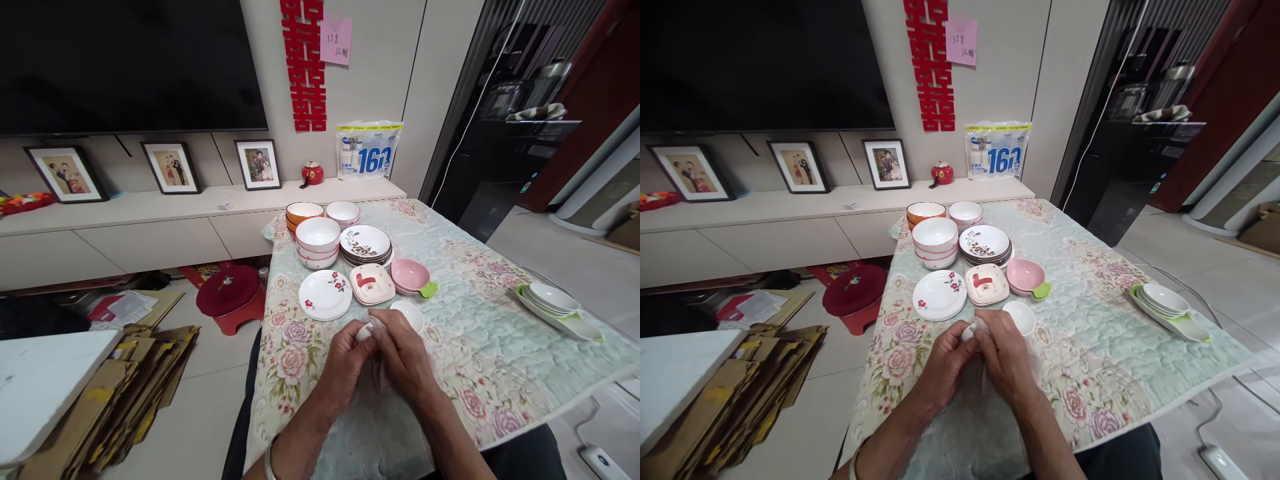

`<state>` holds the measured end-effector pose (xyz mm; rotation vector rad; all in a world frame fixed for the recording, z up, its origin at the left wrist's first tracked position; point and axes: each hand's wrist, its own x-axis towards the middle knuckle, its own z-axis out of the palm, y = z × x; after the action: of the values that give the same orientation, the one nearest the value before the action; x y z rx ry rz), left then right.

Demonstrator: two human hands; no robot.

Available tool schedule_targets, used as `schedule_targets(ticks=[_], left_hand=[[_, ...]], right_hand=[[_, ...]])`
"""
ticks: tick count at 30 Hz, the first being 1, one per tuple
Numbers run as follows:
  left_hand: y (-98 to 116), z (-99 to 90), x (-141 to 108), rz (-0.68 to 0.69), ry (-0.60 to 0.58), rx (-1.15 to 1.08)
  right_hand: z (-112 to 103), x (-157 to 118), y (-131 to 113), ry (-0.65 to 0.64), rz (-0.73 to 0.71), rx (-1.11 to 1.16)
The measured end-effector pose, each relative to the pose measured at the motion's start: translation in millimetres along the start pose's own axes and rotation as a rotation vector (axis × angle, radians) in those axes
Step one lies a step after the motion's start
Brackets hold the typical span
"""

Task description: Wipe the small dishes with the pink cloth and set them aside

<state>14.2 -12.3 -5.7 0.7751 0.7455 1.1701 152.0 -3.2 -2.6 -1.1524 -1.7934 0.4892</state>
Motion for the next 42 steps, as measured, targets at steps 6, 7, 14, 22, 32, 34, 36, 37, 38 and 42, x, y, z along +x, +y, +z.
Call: schedule_targets(ticks=[6,7,14,22,32,34,36,37,38,42], left_hand=[[2.2,1.7,-1.7,0.008,-0.002,-0.024],[3.7,2.5,-1.8,0.001,-0.002,-0.074],[9.0,2.1,-0.7,-0.032,0.008,-0.232],[2.4,2.7,1.2,-0.108,0.059,-0.268],[10.8,-3.8,2.7,-0.067,-0.014,-0.431],[12.7,-4.4,2.9,-0.079,-0.011,-0.475],[12.6,-4.3,3.9,-0.109,0.002,-0.522],[11.8,-4.1,4.5,-0.128,0.011,-0.538],[10.3,-3.7,5.1,-0.145,0.019,-0.543],[1.5,-0.7,4.2,-0.191,-0.048,-0.467]], right_hand=[[-3.0,1.0,-1.2,0.009,0.117,0.097],[-4.7,1.4,0.1,0.014,0.157,0.132],[-9.3,0.2,6.9,-0.024,0.332,0.371],[-3.5,-0.3,-0.6,0.07,0.134,0.155],[-0.2,-0.8,-7.1,-0.035,-0.209,0.04],[-1.6,-1.4,-7.1,-0.031,-0.191,0.028],[-1.7,-2.2,-6.7,-0.04,-0.147,0.022],[-1.2,-2.4,-6.3,-0.051,-0.122,0.028],[-0.4,-2.6,-5.8,-0.061,-0.105,0.041],[3.5,-2.0,-4.5,-0.036,-0.076,0.077]])
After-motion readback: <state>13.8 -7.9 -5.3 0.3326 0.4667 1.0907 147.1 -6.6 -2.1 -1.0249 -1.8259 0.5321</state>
